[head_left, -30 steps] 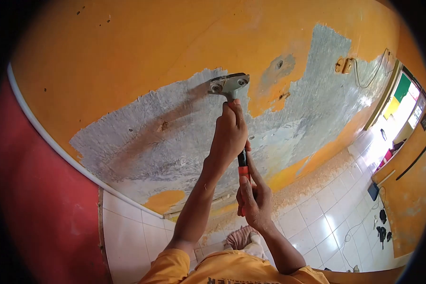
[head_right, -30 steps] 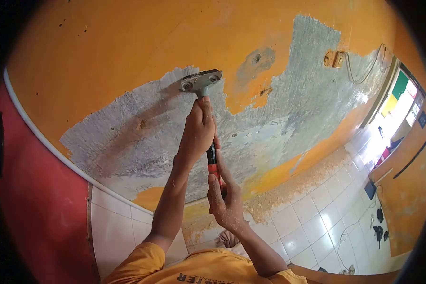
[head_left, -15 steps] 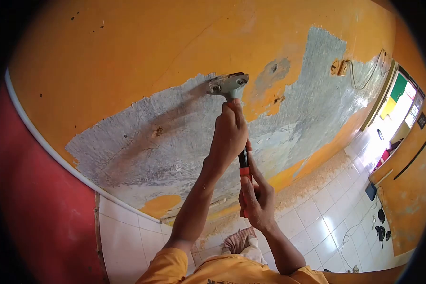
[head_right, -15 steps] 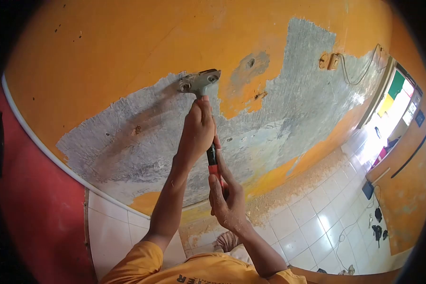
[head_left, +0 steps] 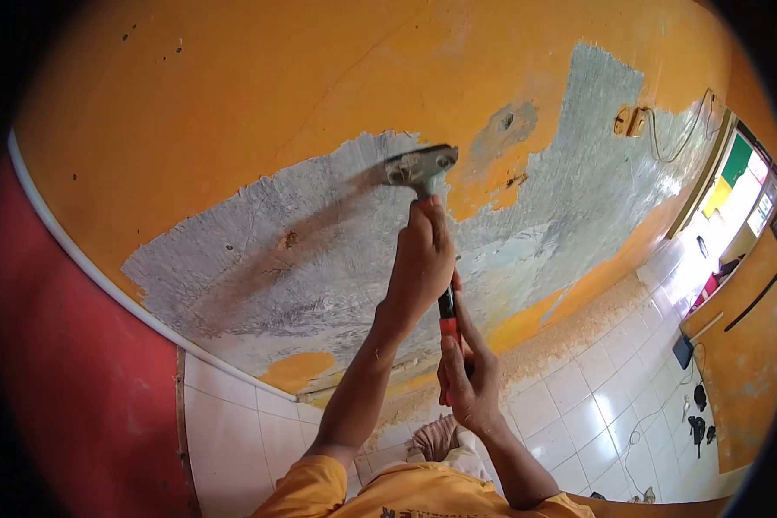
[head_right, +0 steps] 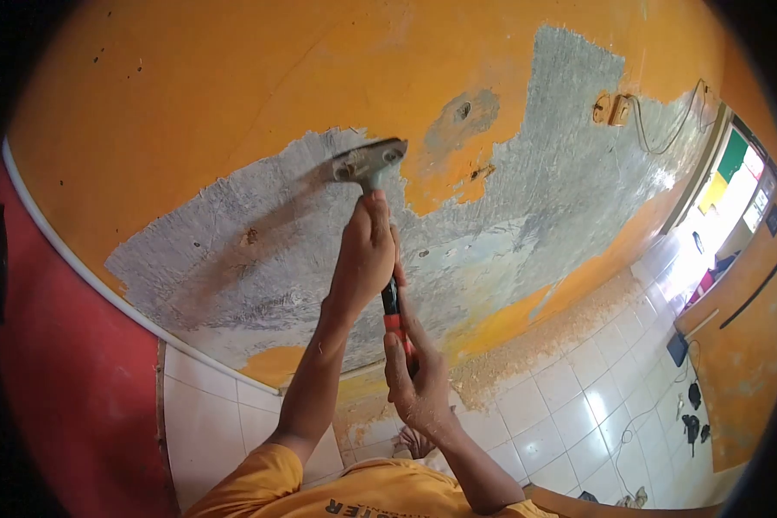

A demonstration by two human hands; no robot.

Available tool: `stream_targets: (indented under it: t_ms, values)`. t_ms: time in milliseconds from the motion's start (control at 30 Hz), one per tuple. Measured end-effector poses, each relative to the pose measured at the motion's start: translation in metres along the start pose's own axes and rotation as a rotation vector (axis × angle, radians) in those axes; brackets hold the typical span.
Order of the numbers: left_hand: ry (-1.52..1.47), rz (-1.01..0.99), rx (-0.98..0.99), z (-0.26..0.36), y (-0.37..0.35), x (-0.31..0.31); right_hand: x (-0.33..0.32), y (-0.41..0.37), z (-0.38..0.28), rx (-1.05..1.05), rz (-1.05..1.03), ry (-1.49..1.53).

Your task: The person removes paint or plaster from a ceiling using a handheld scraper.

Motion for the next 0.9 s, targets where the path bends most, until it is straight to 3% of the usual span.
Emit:
stream_targets:
  t_ms: [167,367,500,733,900]
  values:
    - [0.015,-0.007,0.006,0.029,0.001,-0.006,0.008,0.012,-0.02,0.012,-0.011,0.03]
    - [-0.032,0.024,-0.021,0.002,-0.001,-0.001,0.003,0.0,-0.002,-0.019,-0.033,-0.014]
    - [-0.031,0.009,0.024,0.032,0.0,-0.001,0.002,0.011,-0.024,0.044,-0.022,0.028]
    - [-0.028,0.007,0.0,0.014,0.001,0.003,-0.003,0.008,-0.008,-0.041,-0.022,-0.011]
    - [-0.038,0.001,0.01,0.022,0.003,0.006,-0.007,0.01,-0.02,0.05,-0.024,0.008]
Point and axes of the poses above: each hand's wrist, its own y-axis towards the middle knuckle, its own x-axis out of the palm, z = x × y, the point moved 9 cm from there along y, towards the middle knuckle, and after that the axes turned 15 degrees about -x, right-handed, at the moved point
